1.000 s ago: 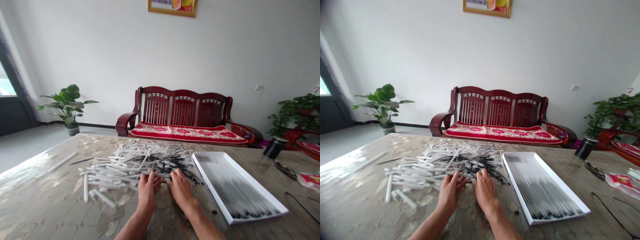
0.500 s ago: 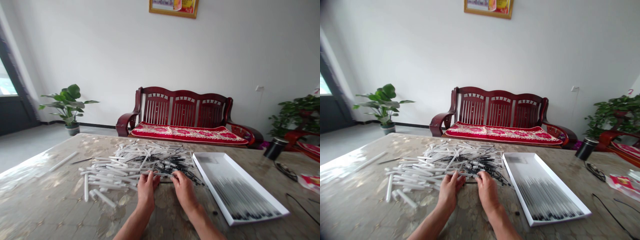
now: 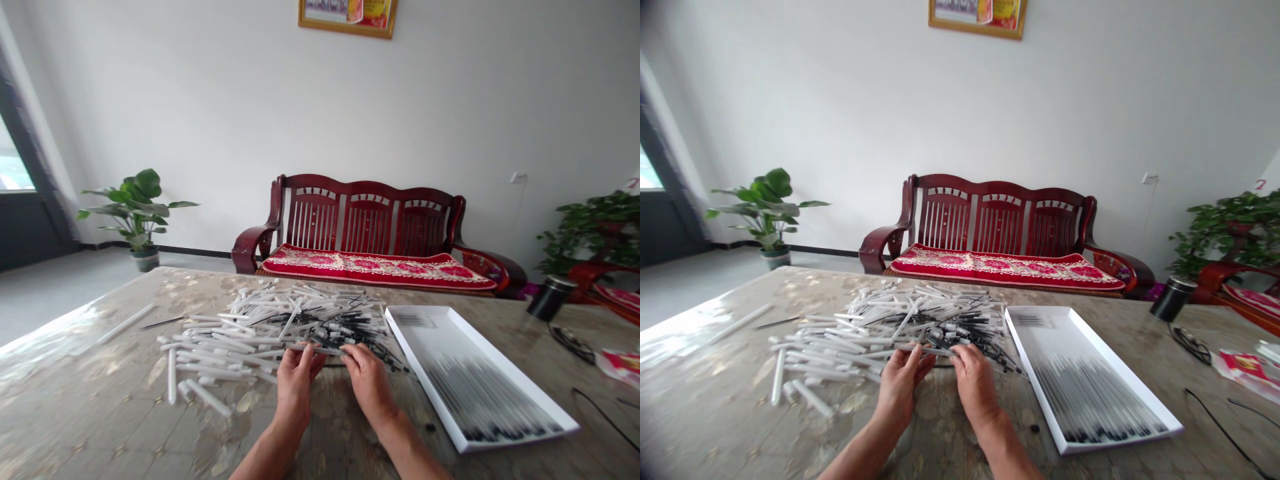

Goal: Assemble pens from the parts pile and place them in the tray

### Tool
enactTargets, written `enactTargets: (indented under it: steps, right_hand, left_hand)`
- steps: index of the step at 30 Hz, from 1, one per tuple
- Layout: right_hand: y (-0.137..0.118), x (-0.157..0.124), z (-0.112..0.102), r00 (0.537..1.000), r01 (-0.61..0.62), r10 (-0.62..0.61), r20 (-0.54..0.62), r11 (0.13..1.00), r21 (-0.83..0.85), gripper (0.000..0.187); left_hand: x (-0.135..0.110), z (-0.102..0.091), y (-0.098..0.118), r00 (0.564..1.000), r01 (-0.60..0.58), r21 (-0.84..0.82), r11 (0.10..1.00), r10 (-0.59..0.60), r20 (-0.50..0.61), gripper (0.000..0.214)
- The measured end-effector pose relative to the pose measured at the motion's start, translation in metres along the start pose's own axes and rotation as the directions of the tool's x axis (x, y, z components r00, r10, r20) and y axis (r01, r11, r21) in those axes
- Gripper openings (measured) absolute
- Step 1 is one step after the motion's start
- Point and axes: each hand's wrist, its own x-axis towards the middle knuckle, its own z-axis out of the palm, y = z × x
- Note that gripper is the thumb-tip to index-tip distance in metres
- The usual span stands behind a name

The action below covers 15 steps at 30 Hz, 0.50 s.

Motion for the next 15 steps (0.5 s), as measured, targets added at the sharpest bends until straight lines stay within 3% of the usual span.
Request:
enactTargets:
  steps: [3,6,11,13,15]
  right_hand:
    - [-0.003,0.002,-0.006,0.999,-0.043,0.041,0.035,0.997,0.059,0.018]
    - [-0.007,0.002,-0.010,0.980,-0.182,0.165,0.108,0.970,0.164,0.015]
    - [-0.010,0.003,-0.015,0.848,-0.511,0.406,0.342,0.799,0.318,0.019]
    - [-0.014,0.006,-0.023,0.842,-0.495,0.380,0.383,0.825,0.272,0.020]
    - [-0.020,0.009,-0.033,0.893,-0.351,0.283,0.350,0.924,0.150,0.020]
  left_hand:
    - [0.000,-0.001,0.002,0.998,-0.033,0.047,0.998,0.031,0.047,0.046]
    - [0.000,-0.001,0.004,0.991,-0.093,0.086,0.992,0.085,0.099,0.045]
    - [-0.001,0.000,0.004,0.979,-0.146,0.112,0.983,0.127,0.161,0.042]
    - [-0.002,0.001,0.003,0.978,-0.145,0.110,0.983,0.126,0.165,0.043]
    - [-0.004,0.003,0.002,0.983,-0.121,0.102,0.987,0.104,0.152,0.044]
